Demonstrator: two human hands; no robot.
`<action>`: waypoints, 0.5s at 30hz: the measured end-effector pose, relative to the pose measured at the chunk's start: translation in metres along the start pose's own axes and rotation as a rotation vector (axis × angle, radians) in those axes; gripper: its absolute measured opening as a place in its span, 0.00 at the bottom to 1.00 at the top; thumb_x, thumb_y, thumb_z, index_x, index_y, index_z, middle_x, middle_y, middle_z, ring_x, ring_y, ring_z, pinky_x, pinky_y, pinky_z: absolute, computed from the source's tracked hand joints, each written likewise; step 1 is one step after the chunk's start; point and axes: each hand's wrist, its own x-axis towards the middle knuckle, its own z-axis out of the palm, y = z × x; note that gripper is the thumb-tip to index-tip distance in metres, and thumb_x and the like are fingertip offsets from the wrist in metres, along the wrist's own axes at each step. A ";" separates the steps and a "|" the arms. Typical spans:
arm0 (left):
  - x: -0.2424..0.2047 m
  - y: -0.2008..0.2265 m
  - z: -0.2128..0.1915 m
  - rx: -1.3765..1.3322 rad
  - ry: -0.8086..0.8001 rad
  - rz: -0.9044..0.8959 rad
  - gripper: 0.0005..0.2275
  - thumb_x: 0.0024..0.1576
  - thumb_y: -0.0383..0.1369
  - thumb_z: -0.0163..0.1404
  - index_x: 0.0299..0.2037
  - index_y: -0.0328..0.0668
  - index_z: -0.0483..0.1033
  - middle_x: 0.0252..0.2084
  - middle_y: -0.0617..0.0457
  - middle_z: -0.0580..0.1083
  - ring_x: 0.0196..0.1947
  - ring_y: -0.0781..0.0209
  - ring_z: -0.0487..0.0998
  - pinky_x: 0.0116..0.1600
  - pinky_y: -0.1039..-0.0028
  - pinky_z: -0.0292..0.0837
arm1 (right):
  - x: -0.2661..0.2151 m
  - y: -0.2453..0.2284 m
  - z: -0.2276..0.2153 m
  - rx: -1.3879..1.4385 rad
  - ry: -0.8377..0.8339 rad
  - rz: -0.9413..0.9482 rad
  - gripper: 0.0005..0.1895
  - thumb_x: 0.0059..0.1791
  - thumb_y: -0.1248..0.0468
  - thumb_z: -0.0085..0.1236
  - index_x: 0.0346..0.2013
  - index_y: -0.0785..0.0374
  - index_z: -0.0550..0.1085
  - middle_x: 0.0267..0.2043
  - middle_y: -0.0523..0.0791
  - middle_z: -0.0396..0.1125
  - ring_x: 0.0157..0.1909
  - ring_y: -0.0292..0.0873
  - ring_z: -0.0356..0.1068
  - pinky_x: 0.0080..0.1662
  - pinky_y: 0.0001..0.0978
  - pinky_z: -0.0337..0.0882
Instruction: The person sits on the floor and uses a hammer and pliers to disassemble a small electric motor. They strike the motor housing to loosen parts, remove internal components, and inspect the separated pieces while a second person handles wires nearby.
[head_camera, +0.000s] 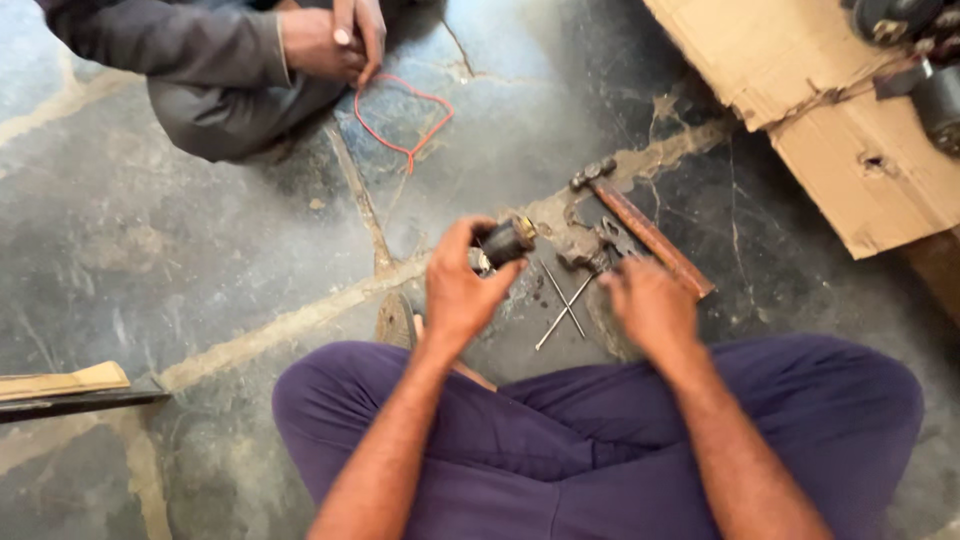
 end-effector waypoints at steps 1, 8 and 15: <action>0.005 -0.002 -0.007 -0.024 -0.019 0.008 0.23 0.44 0.33 0.69 0.48 0.39 0.75 0.43 0.48 0.78 0.43 0.52 0.82 0.49 0.64 0.77 | 0.007 0.014 -0.003 -0.053 -0.023 0.017 0.18 0.52 0.51 0.55 0.45 0.63 0.75 0.44 0.54 0.73 0.48 0.62 0.74 0.48 0.56 0.72; 0.004 0.005 -0.002 -0.184 -0.007 -0.123 0.25 0.40 0.26 0.68 0.49 0.41 0.75 0.46 0.48 0.77 0.43 0.55 0.83 0.48 0.70 0.79 | 0.026 0.057 0.027 -0.292 -0.172 0.071 0.28 0.50 0.54 0.60 0.61 0.61 0.67 0.57 0.60 0.65 0.55 0.66 0.70 0.48 0.57 0.73; 0.001 0.002 0.007 -0.248 -0.056 0.074 0.23 0.47 0.24 0.66 0.52 0.40 0.73 0.50 0.48 0.76 0.50 0.53 0.81 0.54 0.69 0.77 | 0.027 0.060 0.031 -0.233 -0.243 0.174 0.34 0.46 0.51 0.62 0.62 0.64 0.65 0.58 0.64 0.64 0.51 0.68 0.72 0.51 0.58 0.73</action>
